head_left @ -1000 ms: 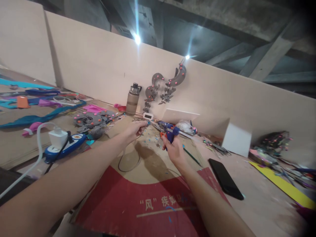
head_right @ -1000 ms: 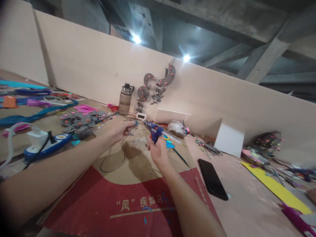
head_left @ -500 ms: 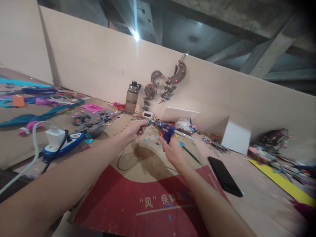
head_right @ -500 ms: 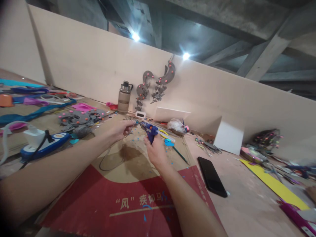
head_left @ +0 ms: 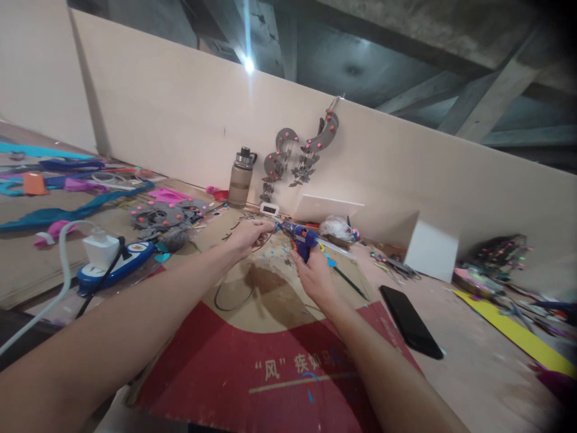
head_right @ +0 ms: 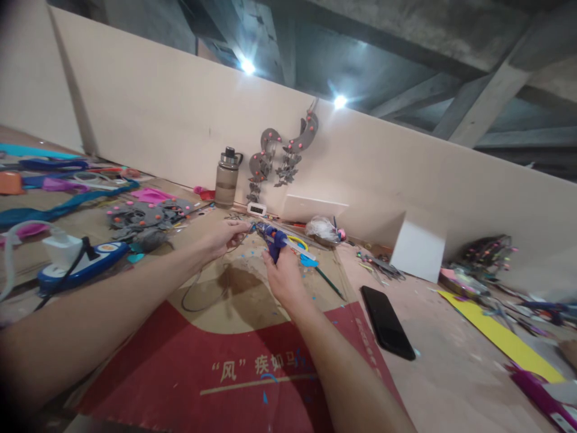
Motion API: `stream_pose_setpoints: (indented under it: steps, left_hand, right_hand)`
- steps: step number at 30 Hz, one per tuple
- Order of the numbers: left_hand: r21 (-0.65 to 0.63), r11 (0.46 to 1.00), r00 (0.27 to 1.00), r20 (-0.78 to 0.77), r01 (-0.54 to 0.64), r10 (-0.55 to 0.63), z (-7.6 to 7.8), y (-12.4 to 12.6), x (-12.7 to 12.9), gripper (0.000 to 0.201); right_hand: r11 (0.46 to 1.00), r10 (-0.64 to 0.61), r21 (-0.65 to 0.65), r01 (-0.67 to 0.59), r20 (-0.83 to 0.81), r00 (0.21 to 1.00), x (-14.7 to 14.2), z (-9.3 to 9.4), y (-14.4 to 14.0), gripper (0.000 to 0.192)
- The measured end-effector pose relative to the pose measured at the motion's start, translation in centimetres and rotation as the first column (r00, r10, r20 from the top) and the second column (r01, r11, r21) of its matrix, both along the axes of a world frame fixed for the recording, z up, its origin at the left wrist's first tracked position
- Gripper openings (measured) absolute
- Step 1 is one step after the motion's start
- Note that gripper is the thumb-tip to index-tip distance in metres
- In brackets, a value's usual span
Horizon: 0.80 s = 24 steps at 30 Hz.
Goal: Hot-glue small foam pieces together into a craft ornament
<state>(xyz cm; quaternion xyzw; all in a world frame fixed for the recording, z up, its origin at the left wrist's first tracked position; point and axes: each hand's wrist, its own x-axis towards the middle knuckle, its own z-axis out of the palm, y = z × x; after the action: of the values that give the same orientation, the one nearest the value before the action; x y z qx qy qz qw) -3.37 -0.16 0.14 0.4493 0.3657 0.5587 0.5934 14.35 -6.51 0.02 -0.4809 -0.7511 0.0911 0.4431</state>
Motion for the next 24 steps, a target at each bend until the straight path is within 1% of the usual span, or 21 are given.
stream_pose_setpoints:
  steps: [2, 5, 11, 18, 24]
  left_hand:
    - [0.027, 1.000, 1.000, -0.002, -0.007, 0.007, -0.09, 0.09, 0.00, 0.019]
    - [0.064, 0.998, 1.000, 0.007, -0.024, 0.023, -0.14, 0.27, -0.05, 0.020]
    - [0.087, 0.995, 0.999, 0.013, -0.041, 0.040, 0.05, 0.26, -0.14, 0.020]
    - [0.054, 0.998, 1.000, -0.014, -0.021, 0.022, 0.10, -0.08, 0.08, 0.020]
    - [0.078, 0.997, 0.999, -0.041, -0.015, 0.018, -0.23, 0.11, 0.16, 0.021]
  right_hand:
    - [1.000, -0.010, 0.018, 0.010, 0.004, 1.000, 0.00, -0.02, 0.02, 0.023]
    - [1.000, -0.024, 0.011, 0.024, -0.001, 1.000, 0.00, -0.01, 0.01, 0.025]
    - [0.999, -0.039, -0.007, 0.039, 0.011, 0.999, 0.01, 0.01, 0.01, 0.026]
    - [1.000, -0.024, -0.008, 0.024, 0.023, 0.999, -0.21, 0.17, -0.19, 0.024]
    - [0.999, -0.039, 0.007, 0.039, 0.040, 0.998, -0.13, -0.02, 0.00, 0.028]
